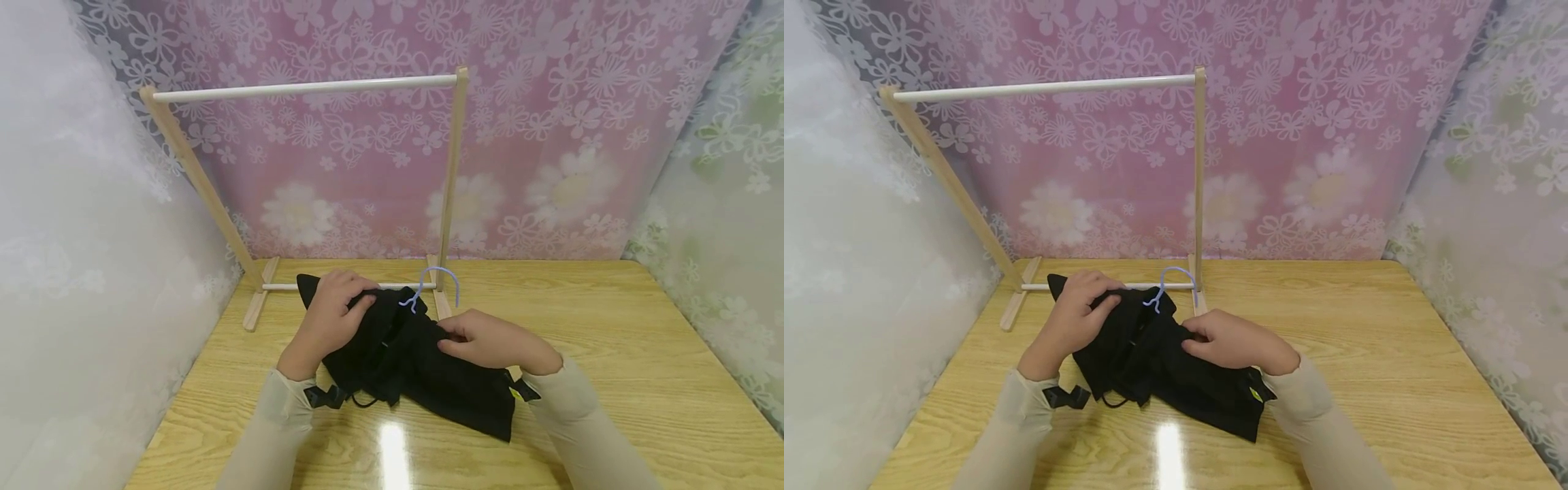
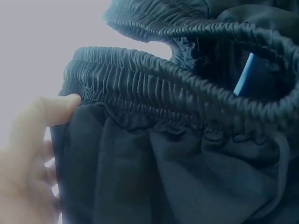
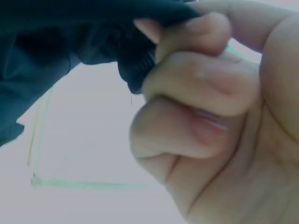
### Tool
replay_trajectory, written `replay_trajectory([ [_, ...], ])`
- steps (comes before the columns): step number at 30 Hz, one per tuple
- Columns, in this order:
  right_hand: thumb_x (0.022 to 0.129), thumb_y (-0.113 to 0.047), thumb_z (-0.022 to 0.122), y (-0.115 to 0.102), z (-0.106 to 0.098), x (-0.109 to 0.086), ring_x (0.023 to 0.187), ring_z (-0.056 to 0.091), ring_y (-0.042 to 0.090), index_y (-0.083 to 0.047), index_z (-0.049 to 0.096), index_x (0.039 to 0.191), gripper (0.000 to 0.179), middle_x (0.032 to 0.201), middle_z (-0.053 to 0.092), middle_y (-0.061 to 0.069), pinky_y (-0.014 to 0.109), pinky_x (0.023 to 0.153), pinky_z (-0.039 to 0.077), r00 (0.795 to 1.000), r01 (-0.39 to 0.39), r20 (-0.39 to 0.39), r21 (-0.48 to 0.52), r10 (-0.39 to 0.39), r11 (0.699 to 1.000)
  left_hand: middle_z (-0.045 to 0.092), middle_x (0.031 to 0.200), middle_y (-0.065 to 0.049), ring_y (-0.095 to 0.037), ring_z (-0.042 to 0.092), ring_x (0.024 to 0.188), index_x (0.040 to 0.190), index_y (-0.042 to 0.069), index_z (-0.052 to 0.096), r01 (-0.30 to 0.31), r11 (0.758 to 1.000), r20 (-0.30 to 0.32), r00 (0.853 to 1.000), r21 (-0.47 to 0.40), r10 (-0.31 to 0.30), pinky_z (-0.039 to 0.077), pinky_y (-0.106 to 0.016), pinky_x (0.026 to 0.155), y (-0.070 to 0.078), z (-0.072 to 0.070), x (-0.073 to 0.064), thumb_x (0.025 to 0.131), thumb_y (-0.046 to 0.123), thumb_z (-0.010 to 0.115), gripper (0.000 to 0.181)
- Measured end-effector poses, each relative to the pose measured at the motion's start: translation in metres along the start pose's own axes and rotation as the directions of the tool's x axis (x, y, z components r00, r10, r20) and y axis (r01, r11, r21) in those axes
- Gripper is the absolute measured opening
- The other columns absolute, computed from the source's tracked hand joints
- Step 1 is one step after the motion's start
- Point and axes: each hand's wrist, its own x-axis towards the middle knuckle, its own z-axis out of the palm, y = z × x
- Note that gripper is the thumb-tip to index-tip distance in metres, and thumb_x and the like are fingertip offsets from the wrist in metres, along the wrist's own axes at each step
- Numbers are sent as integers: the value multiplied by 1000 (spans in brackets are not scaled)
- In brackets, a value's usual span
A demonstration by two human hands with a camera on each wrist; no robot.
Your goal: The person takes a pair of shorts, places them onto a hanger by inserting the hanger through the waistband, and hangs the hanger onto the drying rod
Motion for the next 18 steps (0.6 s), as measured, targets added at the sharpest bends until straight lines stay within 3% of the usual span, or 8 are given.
replay_trajectory([
  [4, 107, -13, 57, -2, 1, 0, 52, 33, -1, -18, 59, 85, 23, 64, 35, -17, 19, 55, 33, 997, 80, -19, 88, -79, 993, 67, 110, -2, -26, 57, 108, 115, 15, 76, -17, 999, -34, 999, -35, 16, 40, -52, 103, -2, 0, 0, 102, 14, 65, 17],
  [10, 107, -7, 55, -8, 3, 0, 49, 33, 0, -15, 63, 91, 20, 61, 36, -12, 21, 51, 35, 987, 131, -115, 196, -109, 972, 52, 140, -11, -31, 43, 132, 127, 14, 68, 34, 990, -103, 994, -134, -48, 36, -53, 108, -1, -4, 0, 102, 13, 65, 25],
  [14, 107, -8, 55, -11, 3, 1, 48, 32, 5, -14, 59, 85, 23, 60, 36, -7, 25, 51, 34, 973, 84, -229, 208, -35, 975, 46, 144, -13, -31, 39, 132, 129, 11, 62, 45, 983, -185, 980, -177, -78, 34, -53, 108, 6, -10, 0, 99, 11, 66, 30],
  [18, 108, -15, 56, -13, 1, -1, 49, 35, 14, -10, 69, 99, 17, 59, 37, -3, 30, 52, 38, 945, 17, -314, 323, 90, 946, 55, 127, -10, -28, 46, 116, 121, 9, 64, -4, 986, -245, 969, -169, -38, 39, -47, 98, 15, -16, 0, 97, 10, 66, 24],
])
